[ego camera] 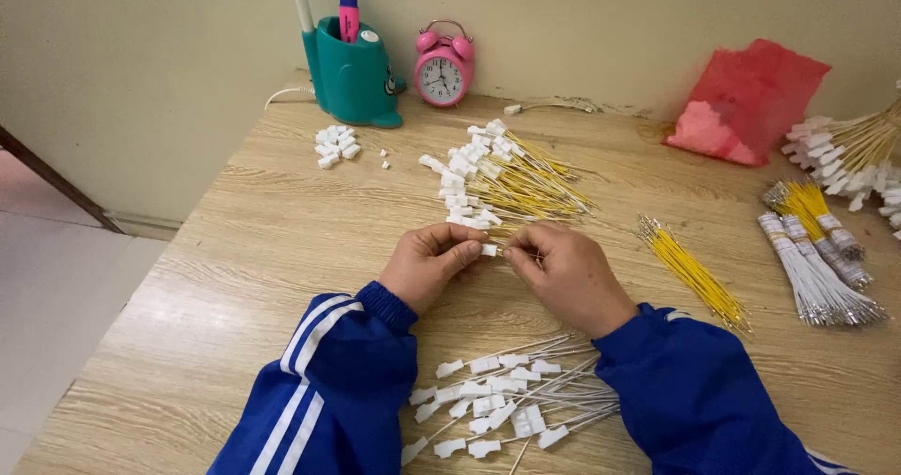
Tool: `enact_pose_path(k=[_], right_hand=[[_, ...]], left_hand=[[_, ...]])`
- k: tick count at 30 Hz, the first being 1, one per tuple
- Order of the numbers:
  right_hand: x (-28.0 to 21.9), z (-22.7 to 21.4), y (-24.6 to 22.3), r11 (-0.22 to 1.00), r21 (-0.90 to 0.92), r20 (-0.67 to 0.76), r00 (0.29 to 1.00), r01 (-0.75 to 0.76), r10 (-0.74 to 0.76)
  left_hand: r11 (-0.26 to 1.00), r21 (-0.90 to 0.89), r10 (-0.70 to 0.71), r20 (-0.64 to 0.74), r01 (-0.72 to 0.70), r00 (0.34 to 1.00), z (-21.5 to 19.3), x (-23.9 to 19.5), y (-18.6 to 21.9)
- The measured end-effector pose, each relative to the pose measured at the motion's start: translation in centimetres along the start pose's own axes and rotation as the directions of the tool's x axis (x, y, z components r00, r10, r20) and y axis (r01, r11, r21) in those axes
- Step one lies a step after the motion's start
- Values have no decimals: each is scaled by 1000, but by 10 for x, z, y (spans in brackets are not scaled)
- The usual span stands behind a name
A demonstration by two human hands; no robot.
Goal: Manually assembling small electronic components by attaching plastic connectors to wires.
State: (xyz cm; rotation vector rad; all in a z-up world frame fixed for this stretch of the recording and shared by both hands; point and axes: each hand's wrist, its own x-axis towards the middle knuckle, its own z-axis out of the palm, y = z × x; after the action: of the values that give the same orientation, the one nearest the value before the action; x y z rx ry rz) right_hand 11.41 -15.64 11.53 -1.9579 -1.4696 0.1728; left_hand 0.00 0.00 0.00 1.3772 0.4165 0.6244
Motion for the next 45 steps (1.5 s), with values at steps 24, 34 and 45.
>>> enact_pose_path(k=[24, 34, 45], right_hand=[[-1, 16, 5, 998, 68, -18, 1000, 15, -14], [-23, -21, -28, 870, -181, 195, 884, 459, -425], [-154, 39, -11, 602, 81, 460, 506, 795, -730]], left_hand=[[998, 15, 61, 0, -61, 998, 4, -6, 13], [905, 415, 161, -128, -94, 979, 2, -11, 33], [829, 549, 222, -147, -107, 964, 3, -13, 35]])
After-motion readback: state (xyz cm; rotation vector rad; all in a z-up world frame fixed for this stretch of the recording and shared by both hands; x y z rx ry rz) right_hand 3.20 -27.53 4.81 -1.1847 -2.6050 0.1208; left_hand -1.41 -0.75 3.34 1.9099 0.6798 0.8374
